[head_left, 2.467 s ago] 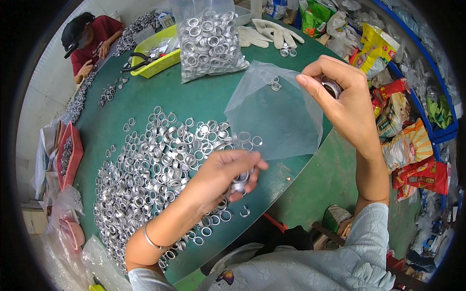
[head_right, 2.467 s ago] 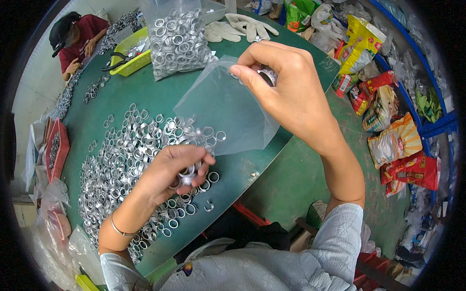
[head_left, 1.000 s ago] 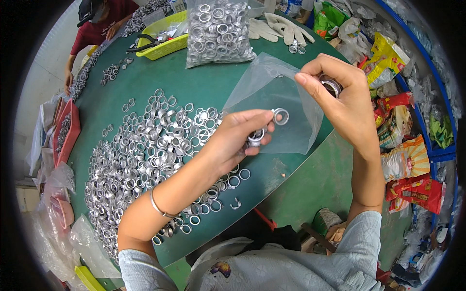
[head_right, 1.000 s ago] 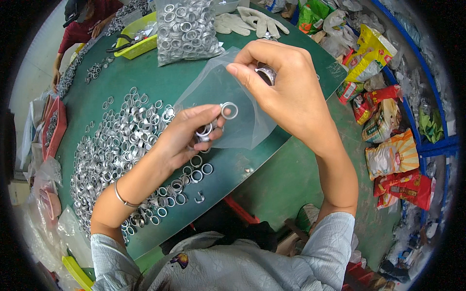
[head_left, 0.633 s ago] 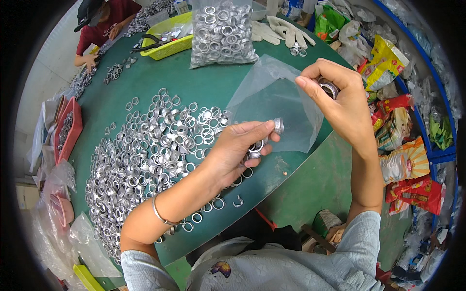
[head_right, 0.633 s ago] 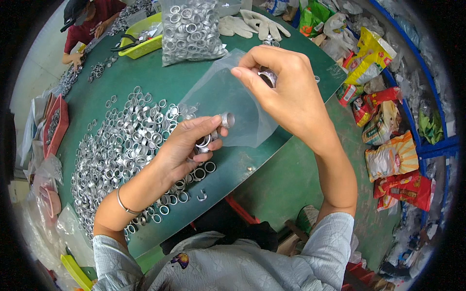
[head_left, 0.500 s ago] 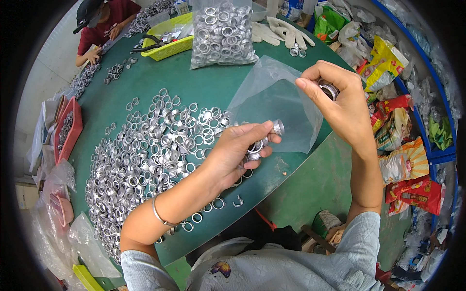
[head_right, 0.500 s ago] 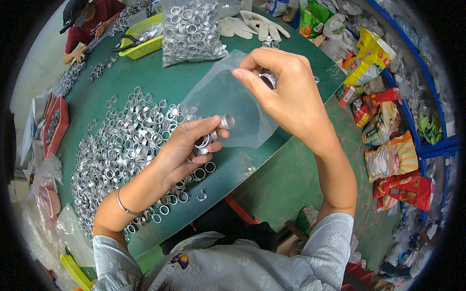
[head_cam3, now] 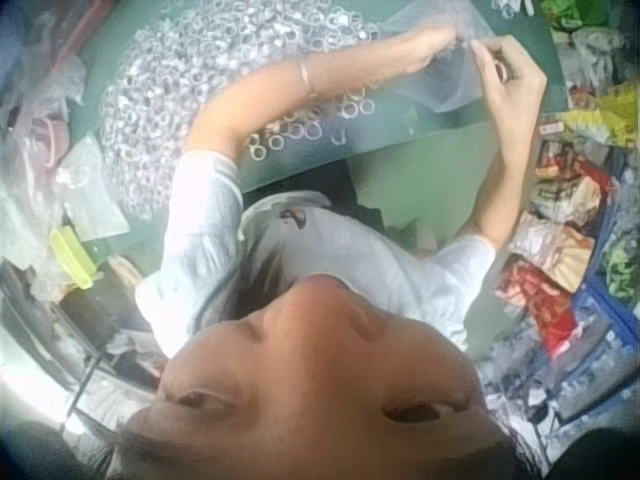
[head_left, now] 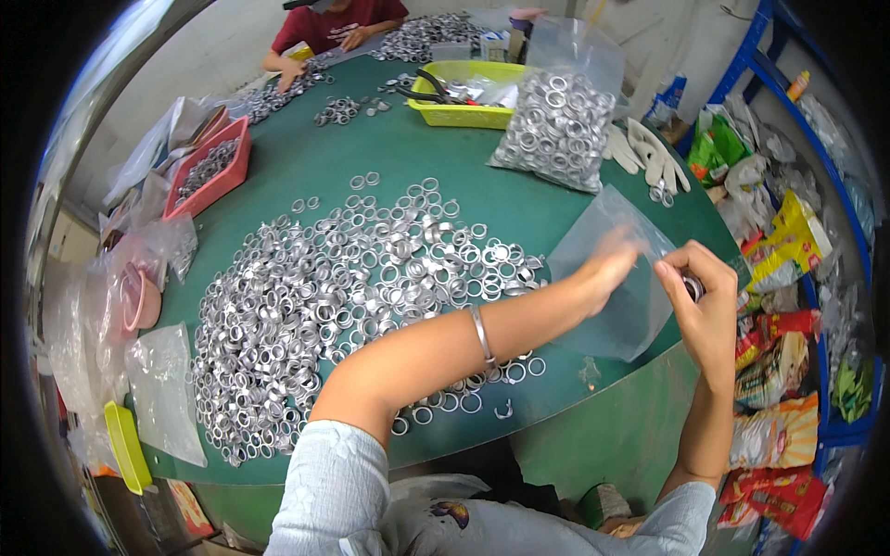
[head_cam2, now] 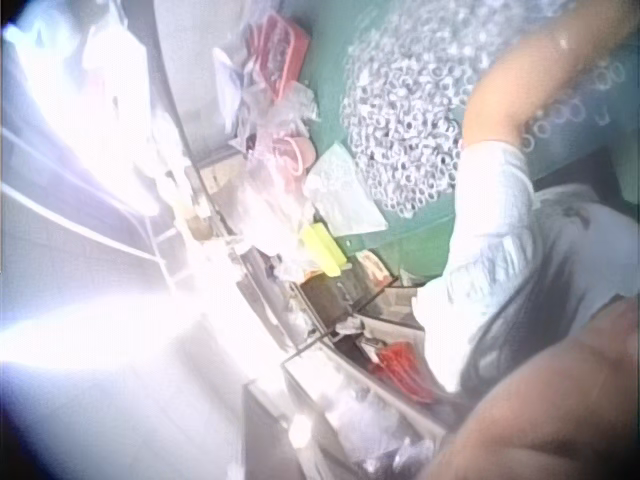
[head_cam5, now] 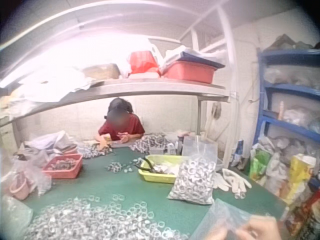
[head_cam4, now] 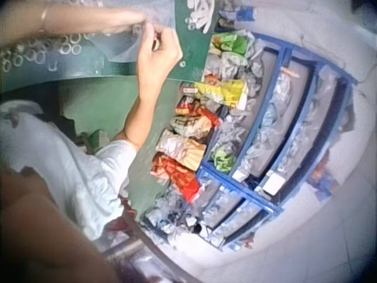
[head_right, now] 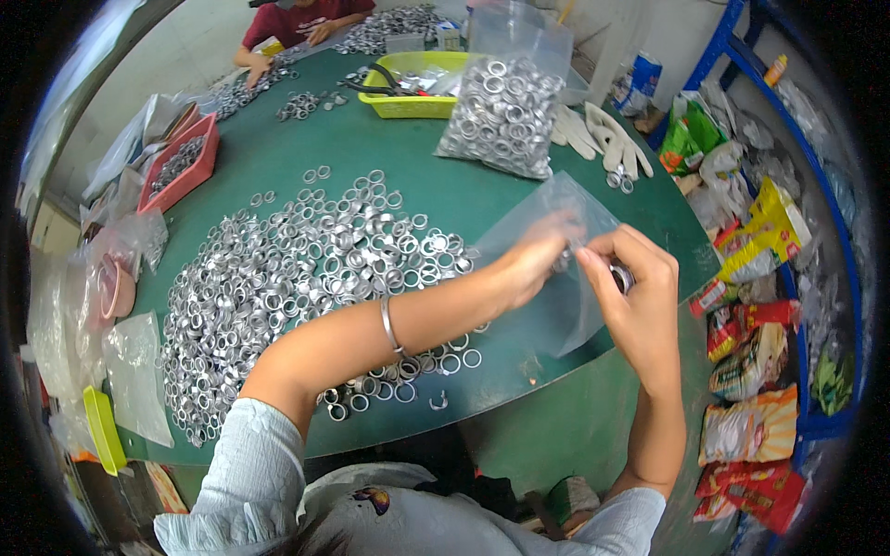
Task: The person sorts metal rings from a large pile on a table by hand and places them into a plastic bag, occasionally picking up several at once.
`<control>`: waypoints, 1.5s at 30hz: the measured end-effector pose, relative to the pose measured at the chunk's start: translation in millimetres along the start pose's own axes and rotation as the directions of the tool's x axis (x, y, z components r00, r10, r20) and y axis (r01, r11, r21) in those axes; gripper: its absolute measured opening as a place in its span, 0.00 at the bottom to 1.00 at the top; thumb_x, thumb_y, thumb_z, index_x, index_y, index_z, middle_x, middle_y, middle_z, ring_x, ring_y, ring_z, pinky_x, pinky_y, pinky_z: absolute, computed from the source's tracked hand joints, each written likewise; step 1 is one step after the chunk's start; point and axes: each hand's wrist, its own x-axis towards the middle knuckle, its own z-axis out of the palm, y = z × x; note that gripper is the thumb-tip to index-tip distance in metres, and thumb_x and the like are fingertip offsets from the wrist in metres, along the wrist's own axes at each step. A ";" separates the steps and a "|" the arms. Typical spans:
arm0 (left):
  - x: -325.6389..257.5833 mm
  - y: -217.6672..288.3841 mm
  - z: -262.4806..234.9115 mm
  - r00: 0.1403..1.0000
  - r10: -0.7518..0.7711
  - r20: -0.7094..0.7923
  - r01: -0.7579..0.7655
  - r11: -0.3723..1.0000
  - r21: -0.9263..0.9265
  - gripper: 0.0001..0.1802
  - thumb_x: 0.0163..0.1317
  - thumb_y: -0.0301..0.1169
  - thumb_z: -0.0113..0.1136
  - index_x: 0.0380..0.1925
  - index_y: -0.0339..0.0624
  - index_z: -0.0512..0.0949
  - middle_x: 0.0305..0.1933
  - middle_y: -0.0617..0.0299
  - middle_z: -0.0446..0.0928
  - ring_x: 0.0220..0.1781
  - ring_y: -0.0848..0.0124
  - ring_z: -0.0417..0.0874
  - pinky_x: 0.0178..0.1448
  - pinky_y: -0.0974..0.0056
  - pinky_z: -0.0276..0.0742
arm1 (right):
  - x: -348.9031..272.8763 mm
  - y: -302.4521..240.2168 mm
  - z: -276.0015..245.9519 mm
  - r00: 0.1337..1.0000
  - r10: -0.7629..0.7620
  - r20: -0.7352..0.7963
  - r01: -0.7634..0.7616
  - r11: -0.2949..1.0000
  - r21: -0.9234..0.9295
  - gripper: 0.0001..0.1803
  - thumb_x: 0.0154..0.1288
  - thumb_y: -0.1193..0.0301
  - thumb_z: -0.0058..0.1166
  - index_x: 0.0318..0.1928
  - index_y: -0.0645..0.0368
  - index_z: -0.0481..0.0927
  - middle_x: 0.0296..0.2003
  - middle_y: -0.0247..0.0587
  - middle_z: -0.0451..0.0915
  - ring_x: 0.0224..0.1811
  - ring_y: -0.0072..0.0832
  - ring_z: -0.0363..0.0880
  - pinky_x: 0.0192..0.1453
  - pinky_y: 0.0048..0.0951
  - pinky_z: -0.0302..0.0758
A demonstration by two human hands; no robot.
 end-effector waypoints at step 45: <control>-261.8 13.6 -224.1 0.898 0.440 -0.024 0.092 -0.134 0.987 0.23 0.52 0.29 0.57 0.51 0.49 0.71 0.61 0.50 0.59 0.67 0.45 0.53 0.66 0.36 0.47 | -51.0 -17.9 59.3 0.922 0.315 0.227 -0.327 0.945 0.015 0.07 0.53 0.76 0.58 0.34 0.63 0.78 0.19 0.37 0.71 0.23 0.24 0.70 0.30 0.24 0.67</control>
